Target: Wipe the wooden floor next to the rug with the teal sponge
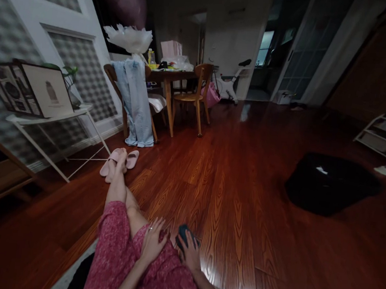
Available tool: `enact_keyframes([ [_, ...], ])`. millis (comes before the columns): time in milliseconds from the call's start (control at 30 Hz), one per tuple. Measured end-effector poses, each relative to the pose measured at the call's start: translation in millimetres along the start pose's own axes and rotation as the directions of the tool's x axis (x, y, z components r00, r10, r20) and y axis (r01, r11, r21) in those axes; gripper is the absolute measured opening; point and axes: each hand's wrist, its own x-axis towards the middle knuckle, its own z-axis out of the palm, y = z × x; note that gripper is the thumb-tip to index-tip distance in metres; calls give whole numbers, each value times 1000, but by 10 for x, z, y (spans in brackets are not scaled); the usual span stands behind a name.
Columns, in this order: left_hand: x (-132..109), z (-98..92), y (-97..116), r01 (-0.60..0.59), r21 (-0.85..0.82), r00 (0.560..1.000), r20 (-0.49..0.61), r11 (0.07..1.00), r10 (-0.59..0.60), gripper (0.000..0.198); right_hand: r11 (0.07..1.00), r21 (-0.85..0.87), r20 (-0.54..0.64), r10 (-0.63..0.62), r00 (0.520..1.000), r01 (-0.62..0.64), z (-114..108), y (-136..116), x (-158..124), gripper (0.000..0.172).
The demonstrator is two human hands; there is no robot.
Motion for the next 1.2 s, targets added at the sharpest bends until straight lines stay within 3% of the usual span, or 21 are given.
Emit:
enact_keyframes([
  [100, 3, 5, 6, 1, -4, 1000, -3, 1000, -1, 58, 983, 70, 124, -177, 976, 169, -166, 151, -193, 51],
  [200, 0, -6, 7, -4, -5, 1000, -5, 1000, 4, 58, 973, 97, 119, -222, 968, 211, -427, 649, -497, 52],
  [300, -5, -29, 12, -8, 1, 1000, 5, 1000, 8, 58, 1000, 13, 12, -4, 1000, 4, -665, 1248, -776, 51],
  [367, -7, -40, 16, -11, 2, 1000, 11, 1000, 11, 58, 979, -39, -116, 193, 974, -199, -756, 1524, -851, 53],
  [400, -7, -41, 16, -13, 3, 1000, 12, 1000, 13, 58, 950, -49, -189, 294, 937, -308, -774, 1594, -837, 55],
  [467, -5, -33, 10, -11, 8, 1000, 13, 1000, 11, 58, 855, -25, -319, 484, 815, -518, -749, 1585, -703, 59],
  [533, -1, -17, -3, -6, 16, 1000, 11, 1000, 5, 58, 746, 29, -384, 622, 682, -665, -660, 1403, -461, 61],
  [567, 2, -9, -11, -4, 20, 1000, 12, 1000, 3, 57, 715, 48, -384, 658, 648, -698, -601, 1266, -323, 62],
  [600, 5, -2, -18, -3, 22, 1000, 13, 1000, 3, 57, 714, 55, -365, 665, 651, -698, -538, 1110, -190, 62],
  [667, 10, 6, -29, -5, 26, 1000, 19, 1000, 5, 57, 799, 39, -291, 584, 758, -601, -415, 782, 23, 61],
  [733, 13, 7, -31, -4, 25, 1000, 19, 1000, 4, 58, 922, 19, -181, 384, 906, -387, -312, 492, 115, 58],
  [800, 11, 2, -25, 2, 19, 1000, 6, 1000, -2, 57, 992, 36, -40, 120, 992, -119, -250, 303, 66, 55],
  [867, 6, -3, -14, 8, 3, 1000, -10, 1000, -8, 56, 988, 102, 92, -127, 988, 118, -247, 268, -104, 53],
  [933, -1, -8, -4, 10, -13, 1000, -14, 1000, -10, 56, 957, 163, 166, -265, 950, 239, -309, 409, -353, 52],
  [1000, -7, -12, 1, 11, -24, 1000, -11, 1000, -12, 56, 961, 156, 175, -254, 951, 228, -424, 703, -621, 53],
  [1067, -11, -14, 2, 17, -28, 1000, -6, 999, -17, 57, 987, 88, 126, -143, 982, 133, -566, 1075, -839, 52],
  [1133, -13, -14, 2, 20, -28, 1000, -4, 999, -20, 58, 1000, 0, 16, -2, 1000, 2, -698, 1414, -939, 51],
  [1200, -10, -13, 3, 19, -23, 1000, -1, 1000, -19, 59, 983, -70, -123, 163, 979, -172, -787, 1613, -882, 52],
])
